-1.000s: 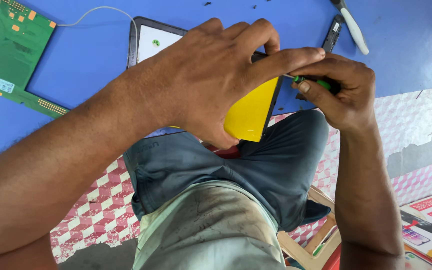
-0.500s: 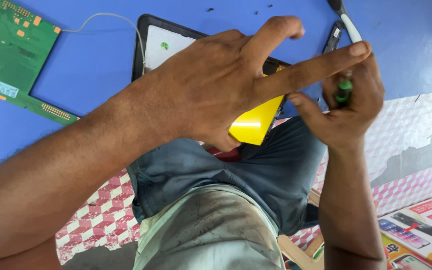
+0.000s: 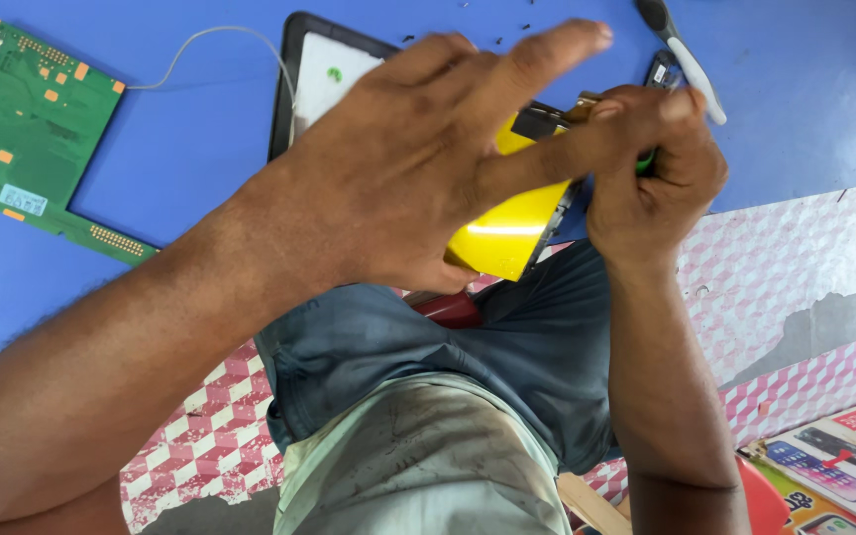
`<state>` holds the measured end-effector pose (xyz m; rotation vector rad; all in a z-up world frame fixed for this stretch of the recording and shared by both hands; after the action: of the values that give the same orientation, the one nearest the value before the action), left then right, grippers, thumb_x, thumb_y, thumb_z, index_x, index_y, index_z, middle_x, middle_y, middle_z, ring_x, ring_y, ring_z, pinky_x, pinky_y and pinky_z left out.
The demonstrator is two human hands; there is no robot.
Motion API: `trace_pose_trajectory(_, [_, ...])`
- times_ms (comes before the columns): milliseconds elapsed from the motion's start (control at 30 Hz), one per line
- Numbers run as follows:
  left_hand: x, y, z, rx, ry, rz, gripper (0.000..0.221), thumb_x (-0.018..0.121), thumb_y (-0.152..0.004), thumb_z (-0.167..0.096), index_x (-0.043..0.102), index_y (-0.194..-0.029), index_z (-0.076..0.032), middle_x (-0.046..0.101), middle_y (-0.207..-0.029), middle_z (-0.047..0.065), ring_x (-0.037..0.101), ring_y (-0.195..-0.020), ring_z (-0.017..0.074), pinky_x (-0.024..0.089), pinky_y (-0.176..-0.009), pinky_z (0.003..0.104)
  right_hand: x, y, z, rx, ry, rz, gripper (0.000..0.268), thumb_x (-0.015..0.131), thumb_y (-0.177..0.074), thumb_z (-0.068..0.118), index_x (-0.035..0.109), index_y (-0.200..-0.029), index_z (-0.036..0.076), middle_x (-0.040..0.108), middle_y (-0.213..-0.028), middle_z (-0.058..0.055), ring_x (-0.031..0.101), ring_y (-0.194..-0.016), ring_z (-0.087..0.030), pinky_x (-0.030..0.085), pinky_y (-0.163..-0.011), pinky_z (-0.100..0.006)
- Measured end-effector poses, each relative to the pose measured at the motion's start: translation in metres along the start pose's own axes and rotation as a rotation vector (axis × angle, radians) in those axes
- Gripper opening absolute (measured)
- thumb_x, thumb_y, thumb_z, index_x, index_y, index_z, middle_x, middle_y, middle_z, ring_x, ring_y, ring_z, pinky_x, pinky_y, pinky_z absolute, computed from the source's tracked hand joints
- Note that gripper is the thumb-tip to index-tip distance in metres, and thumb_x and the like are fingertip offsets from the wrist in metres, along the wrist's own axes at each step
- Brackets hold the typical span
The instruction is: The person disassembles a tablet by removing the motherboard and battery, then cleans the screen with a brush. They use a screwdriver to remove screws and separate components, placing them on the workbench.
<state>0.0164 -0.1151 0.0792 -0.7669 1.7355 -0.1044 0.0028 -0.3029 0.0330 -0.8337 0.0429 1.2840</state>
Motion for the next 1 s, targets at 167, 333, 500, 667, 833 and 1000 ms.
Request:
trace_pose_trajectory(167, [-0.007, -0.001, -0.002, -0.043, -0.144, -0.03, 0.125, 0.093, -0.061, -0.061, 0.026, -0.161, -0.027, 0.051, -0.135, 0.013, 0.054, -0.123, 0.0296, 0.039, -0.109, 0.051, -0.009, 0.008, -0.01, -0.032, 0.068, -0.064, 0.014, 0.063, -0.116, 0.012, 0.061, -0.114, -0.002, 0.062, -0.092, -0.004, 0.056, -0.081, -0.01, 0.046, -0.074, -0.024])
trace_pose_trajectory(333, [-0.005, 0.0, -0.005, -0.002, -0.201, -0.062, 0.121, 0.092, -0.066, -0.058, 0.027, -0.161, -0.021, 0.055, -0.131, 0.009, 0.056, -0.128, 0.0273, 0.034, -0.119, 0.046, -0.015, 0.014, -0.014, 0.022, -0.027, -0.136, 0.026, 0.061, -0.118, 0.019, 0.059, -0.102, -0.001, 0.057, -0.088, -0.002, 0.049, -0.077, -0.009, 0.038, -0.069, -0.025])
trace_pose_trajectory(500, [-0.014, 0.005, -0.004, 0.053, -0.078, -0.128, 0.11, 0.094, -0.063, -0.042, 0.042, -0.153, -0.006, 0.055, -0.139, 0.01, 0.055, -0.132, 0.0276, 0.036, -0.121, 0.047, -0.013, 0.018, -0.013, 0.044, -0.111, -0.146, 0.029, 0.06, -0.117, 0.022, 0.059, -0.1, -0.002, 0.055, -0.089, -0.005, 0.044, -0.076, -0.01, 0.037, -0.071, -0.026])
trace_pose_trajectory(667, [-0.018, 0.004, -0.005, 0.072, -0.005, -0.112, 0.095, 0.092, -0.059, -0.04, 0.053, -0.138, -0.004, 0.056, -0.138, 0.011, 0.056, -0.131, 0.0298, 0.039, -0.119, 0.048, -0.013, 0.017, -0.015, 0.109, -0.241, -0.119, 0.025, 0.062, -0.114, 0.019, 0.058, -0.1, -0.002, 0.061, -0.084, -0.005, 0.049, -0.072, -0.01, 0.04, -0.068, -0.025])
trace_pose_trajectory(833, [-0.018, 0.006, -0.007, 0.09, -0.044, -0.135, 0.074, 0.091, -0.077, -0.028, 0.052, -0.135, -0.002, 0.053, -0.138, 0.011, 0.055, -0.133, 0.0288, 0.039, -0.123, 0.046, -0.01, 0.01, -0.012, 0.279, -0.488, -0.029, 0.022, 0.066, -0.112, 0.015, 0.06, -0.101, -0.004, 0.066, -0.086, -0.009, 0.051, -0.065, -0.009, 0.039, -0.061, -0.022])
trace_pose_trajectory(1000, [-0.017, 0.006, -0.007, 0.091, -0.074, -0.139, 0.077, 0.093, -0.074, -0.031, 0.055, -0.136, -0.005, 0.054, -0.139, 0.009, 0.057, -0.13, 0.0267, 0.04, -0.123, 0.046, -0.025, 0.003, 0.016, 0.335, -0.314, -0.008, 0.029, 0.066, -0.109, 0.027, 0.064, -0.115, -0.002, 0.066, -0.091, -0.006, 0.041, -0.055, -0.002, 0.031, -0.052, -0.017])
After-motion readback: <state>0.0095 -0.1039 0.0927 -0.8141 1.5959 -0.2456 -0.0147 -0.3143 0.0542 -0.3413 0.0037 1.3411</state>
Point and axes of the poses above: each hand's wrist, its own y-axis away from the middle knuckle, its own x-axis out of the palm, z = x × y, the point moved 8 cm from there along -y, towards the middle knuckle
